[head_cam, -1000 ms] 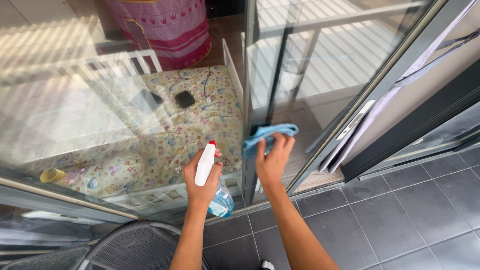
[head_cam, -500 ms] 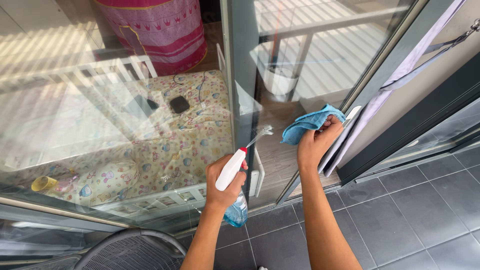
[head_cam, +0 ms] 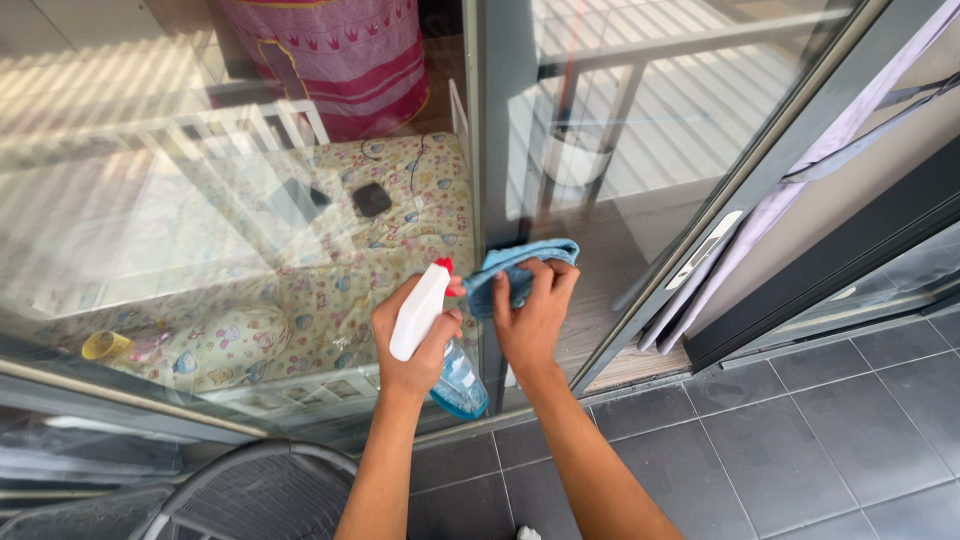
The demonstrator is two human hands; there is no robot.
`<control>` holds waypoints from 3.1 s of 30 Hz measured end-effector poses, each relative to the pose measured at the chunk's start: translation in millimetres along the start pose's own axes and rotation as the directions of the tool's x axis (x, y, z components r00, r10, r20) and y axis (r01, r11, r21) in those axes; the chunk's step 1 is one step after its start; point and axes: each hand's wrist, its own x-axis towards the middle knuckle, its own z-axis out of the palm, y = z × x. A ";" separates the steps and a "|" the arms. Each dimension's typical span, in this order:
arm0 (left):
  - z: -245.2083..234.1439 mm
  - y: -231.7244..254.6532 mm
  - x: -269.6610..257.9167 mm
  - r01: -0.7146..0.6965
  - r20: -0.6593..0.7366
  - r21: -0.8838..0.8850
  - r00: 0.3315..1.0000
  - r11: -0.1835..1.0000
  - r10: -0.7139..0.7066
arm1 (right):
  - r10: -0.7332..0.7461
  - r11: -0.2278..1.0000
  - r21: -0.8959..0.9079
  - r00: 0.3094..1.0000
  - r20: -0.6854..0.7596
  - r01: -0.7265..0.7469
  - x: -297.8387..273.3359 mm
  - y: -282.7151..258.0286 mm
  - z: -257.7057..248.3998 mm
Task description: The person cleans a glass sliding door by spraying cleaning liquid onto it with a spray bottle and wiping the glass with a cloth.
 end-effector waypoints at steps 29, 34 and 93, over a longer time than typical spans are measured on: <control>10.7 8.7 5.3 0.007 0.039 0.007 0.999 1.000 -0.007 | 0.384 0.923 0.136 0.887 -0.255 -0.361 33.2 73.9 -15.4; 14.3 10.5 8.9 -0.018 0.071 0.093 0.997 0.995 0.012 | -0.054 0.998 0.036 0.995 -0.083 0.057 9.0 9.4 5.9; 71.0 -9.9 24.6 0.017 0.148 0.029 0.989 0.999 -0.021 | 0.542 0.827 0.393 0.754 -0.371 -0.402 131.1 85.1 -40.9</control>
